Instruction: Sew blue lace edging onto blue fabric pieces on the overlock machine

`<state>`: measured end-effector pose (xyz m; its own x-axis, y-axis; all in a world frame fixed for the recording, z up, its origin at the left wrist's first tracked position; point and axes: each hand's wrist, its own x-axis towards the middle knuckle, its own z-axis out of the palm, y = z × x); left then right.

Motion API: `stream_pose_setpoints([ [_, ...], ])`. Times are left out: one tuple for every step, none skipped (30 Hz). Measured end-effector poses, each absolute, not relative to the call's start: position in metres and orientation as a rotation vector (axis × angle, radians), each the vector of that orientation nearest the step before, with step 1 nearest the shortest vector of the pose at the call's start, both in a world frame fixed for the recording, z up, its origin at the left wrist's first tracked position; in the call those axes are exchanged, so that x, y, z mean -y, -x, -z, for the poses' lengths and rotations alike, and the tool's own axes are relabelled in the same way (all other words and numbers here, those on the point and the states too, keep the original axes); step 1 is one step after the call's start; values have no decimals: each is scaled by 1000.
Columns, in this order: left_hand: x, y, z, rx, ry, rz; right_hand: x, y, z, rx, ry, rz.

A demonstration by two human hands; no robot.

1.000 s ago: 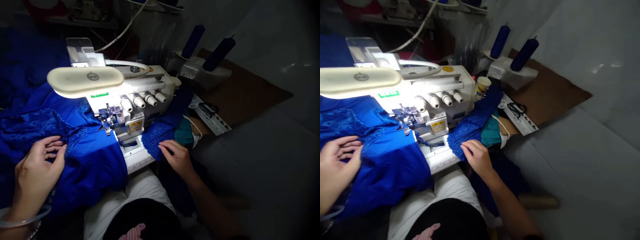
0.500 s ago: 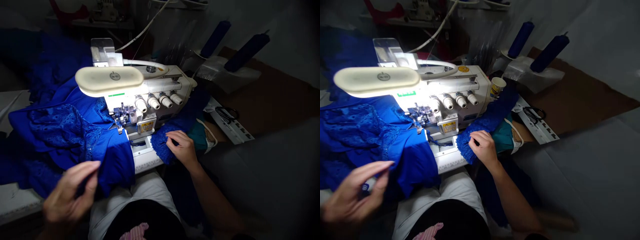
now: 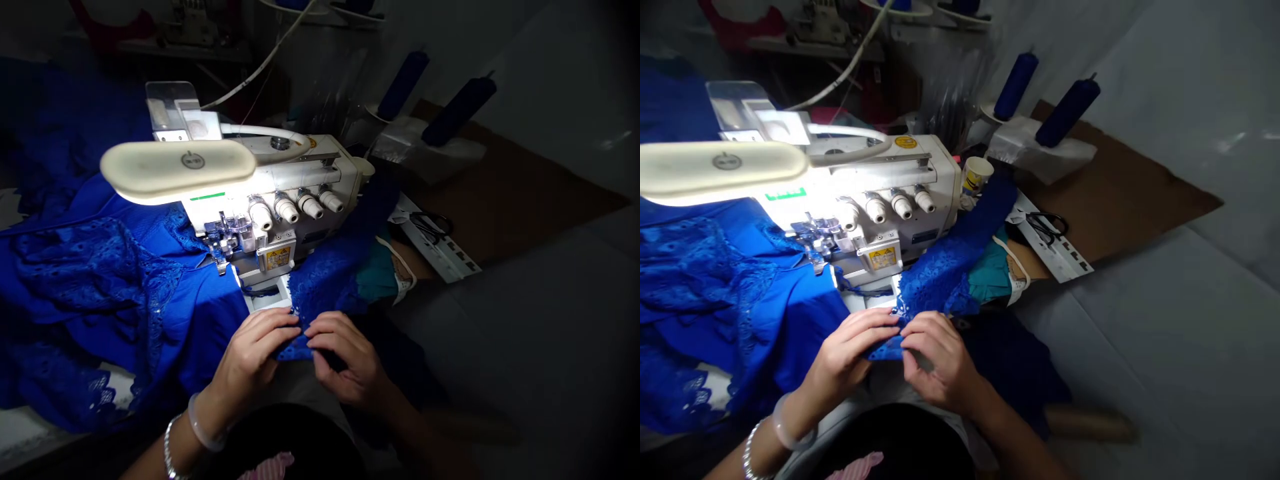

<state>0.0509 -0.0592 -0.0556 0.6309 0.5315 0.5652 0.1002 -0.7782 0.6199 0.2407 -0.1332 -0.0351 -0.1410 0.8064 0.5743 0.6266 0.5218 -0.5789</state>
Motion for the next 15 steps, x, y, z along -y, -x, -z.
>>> stream_pose_setpoints([
  [62, -44, 49, -453, -2261, -999, 136, -243, 38, 1867, 1184, -288],
  [66, -37, 41, -432, -2186, -940, 138, -244, 40, 1880, 1191, -342],
  [69, -31, 33, -459, -2083, -888, 141, -243, 41, 1884, 1202, -425],
  [71, -25, 24, -546, -1955, -856, 144, -239, 42, 1876, 1219, -565],
  [72, -20, 17, -679, -1809, -845, 146, -234, 42, 1851, 1230, -765],
  [72, -16, 11, -836, -1647, -853, 148, -228, 42, 1805, 1228, -1010],
  [71, -13, 7, -979, -1480, -852, 149, -220, 42, 1734, 1213, -1263],
  [68, -11, 4, -1077, -1326, -831, 150, -212, 42, 1645, 1188, -1483],
  [66, -10, 4, -1108, -1194, -787, 148, -204, 43, 1550, 1160, -1639],
  [63, -9, 5, -1080, -1088, -727, 146, -196, 45, 1450, 1140, -1720],
  [60, -7, 7, -1022, -1008, -676, 142, -188, 47, 1352, 1129, -1738],
  [59, -6, 9, -963, -954, -643, 138, -181, 49, 1264, 1126, -1725],
  [58, -5, 11, -922, -923, -635, 134, -174, 50, 1197, 1124, -1702],
  [58, -4, 13, -899, -903, -652, 130, -169, 51, 1156, 1121, -1678],
  [59, -2, 13, -889, -888, -672, 127, -164, 52, 1136, 1118, -1657],
])
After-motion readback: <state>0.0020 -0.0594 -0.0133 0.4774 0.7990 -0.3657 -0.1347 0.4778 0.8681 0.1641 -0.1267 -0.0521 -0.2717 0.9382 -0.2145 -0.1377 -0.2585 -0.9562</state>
